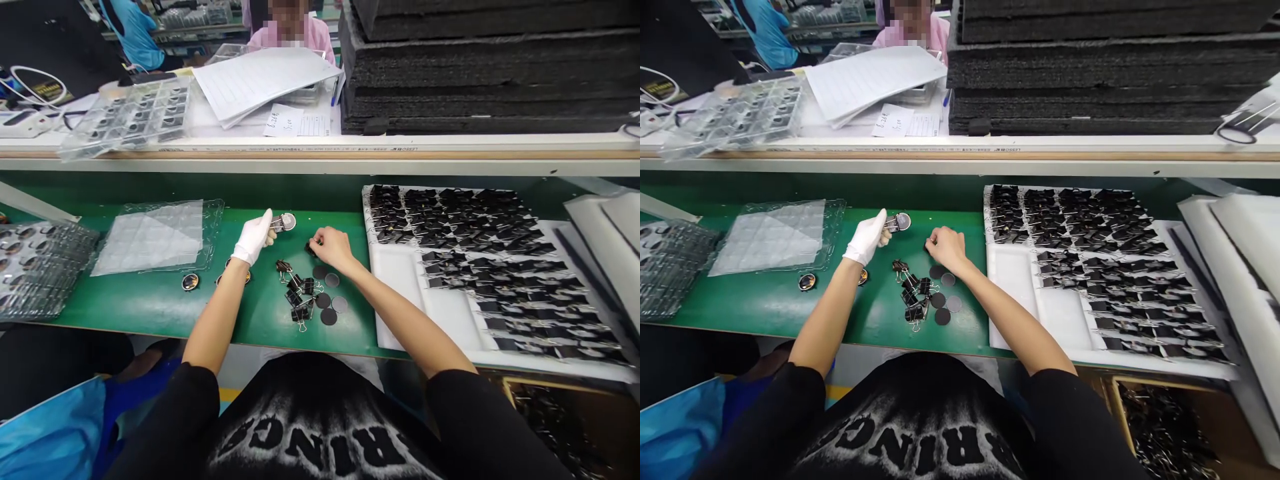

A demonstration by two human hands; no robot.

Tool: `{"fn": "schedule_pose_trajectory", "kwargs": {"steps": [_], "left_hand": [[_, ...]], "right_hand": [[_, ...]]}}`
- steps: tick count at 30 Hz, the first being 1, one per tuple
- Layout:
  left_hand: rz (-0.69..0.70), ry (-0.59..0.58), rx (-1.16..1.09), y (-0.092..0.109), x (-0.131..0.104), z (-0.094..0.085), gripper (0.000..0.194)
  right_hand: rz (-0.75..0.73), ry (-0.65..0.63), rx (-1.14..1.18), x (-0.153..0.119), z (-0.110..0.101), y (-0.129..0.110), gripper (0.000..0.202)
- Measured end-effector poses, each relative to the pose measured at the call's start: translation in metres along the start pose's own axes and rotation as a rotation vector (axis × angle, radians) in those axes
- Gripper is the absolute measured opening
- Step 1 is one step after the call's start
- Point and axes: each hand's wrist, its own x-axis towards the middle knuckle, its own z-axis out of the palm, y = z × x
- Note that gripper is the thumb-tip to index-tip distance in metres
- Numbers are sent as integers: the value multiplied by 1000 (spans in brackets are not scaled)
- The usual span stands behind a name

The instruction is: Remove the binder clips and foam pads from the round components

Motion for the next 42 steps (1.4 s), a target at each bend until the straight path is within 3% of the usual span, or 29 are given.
{"fn": "schedule_pose_trajectory", "kwargs": {"steps": [4,7,10,13,18,23,27,34,42], "left_hand": [[41,-36,127,-6,1,5,49],[67,-34,258,-11,2,11,54],[50,-18,361,-15,0,14,61],[17,-30,477,-16,-3,16,65],[-42,-98,636,-17,-7,19,69],[-50,-162,797,-16,-9,31,71],[-27,-145,795,-14,-11,40,73],[-116,-191,786,-13,-8,50,80],[-60,-239,807,-9,-4,62,78]], "right_hand": [[138,66,-40,12,-10,9,26],[173,230,-8,26,-11,2,53],[128,376,6,47,-1,-11,44],[119,304,-21,66,17,-12,41],[191,276,-43,77,36,16,54],[244,310,-62,79,38,36,60],[239,303,-95,79,41,35,58],[273,295,-67,76,38,32,53],[254,331,-80,76,41,36,55]]}}
